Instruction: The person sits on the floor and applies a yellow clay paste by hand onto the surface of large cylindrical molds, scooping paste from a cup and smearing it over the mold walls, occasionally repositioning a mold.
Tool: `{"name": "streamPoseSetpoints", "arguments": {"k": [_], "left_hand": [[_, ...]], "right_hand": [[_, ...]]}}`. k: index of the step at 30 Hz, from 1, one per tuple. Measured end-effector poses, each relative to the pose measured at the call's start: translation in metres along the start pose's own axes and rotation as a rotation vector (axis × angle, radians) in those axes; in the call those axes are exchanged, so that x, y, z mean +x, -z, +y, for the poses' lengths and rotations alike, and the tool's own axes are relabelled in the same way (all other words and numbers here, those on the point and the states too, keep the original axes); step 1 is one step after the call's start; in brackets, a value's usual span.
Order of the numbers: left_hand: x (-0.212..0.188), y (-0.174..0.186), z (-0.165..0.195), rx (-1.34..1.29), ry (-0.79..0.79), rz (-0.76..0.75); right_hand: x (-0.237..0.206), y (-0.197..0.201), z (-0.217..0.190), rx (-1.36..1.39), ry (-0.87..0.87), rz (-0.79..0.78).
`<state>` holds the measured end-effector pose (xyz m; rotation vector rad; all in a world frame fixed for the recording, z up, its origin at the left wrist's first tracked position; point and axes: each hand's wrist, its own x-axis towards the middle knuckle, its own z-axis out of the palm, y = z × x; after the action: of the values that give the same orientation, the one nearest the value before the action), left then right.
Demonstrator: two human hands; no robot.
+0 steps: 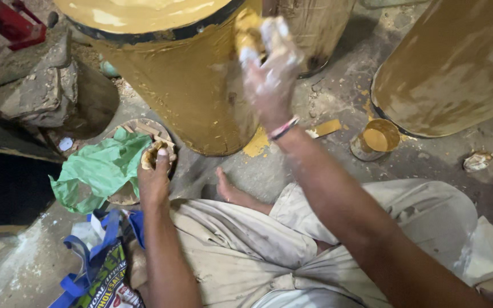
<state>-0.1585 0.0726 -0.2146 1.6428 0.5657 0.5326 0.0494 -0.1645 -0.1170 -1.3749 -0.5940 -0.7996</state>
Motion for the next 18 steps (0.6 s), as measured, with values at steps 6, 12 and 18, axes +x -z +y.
{"name": "streamPoseSetpoints", "arguments": {"k": [6,12,18], "left_hand": [[0.000,0.002,-0.003,-0.050,-0.030,0.009],[0.000,-0.002,-0.001,-0.080,0.024,0.002],[-0.002,-0.006,0.003,-0.002,0.027,-0.019]], "right_hand": [[-0.031,0.006,-0.032,-0.672,0.418,-0.288],[0.005,0.021,0.003,-0.043,-0.136,-0.032],[-0.028,0.004,-0.040,-0.621,0.357,-0.247]]}}
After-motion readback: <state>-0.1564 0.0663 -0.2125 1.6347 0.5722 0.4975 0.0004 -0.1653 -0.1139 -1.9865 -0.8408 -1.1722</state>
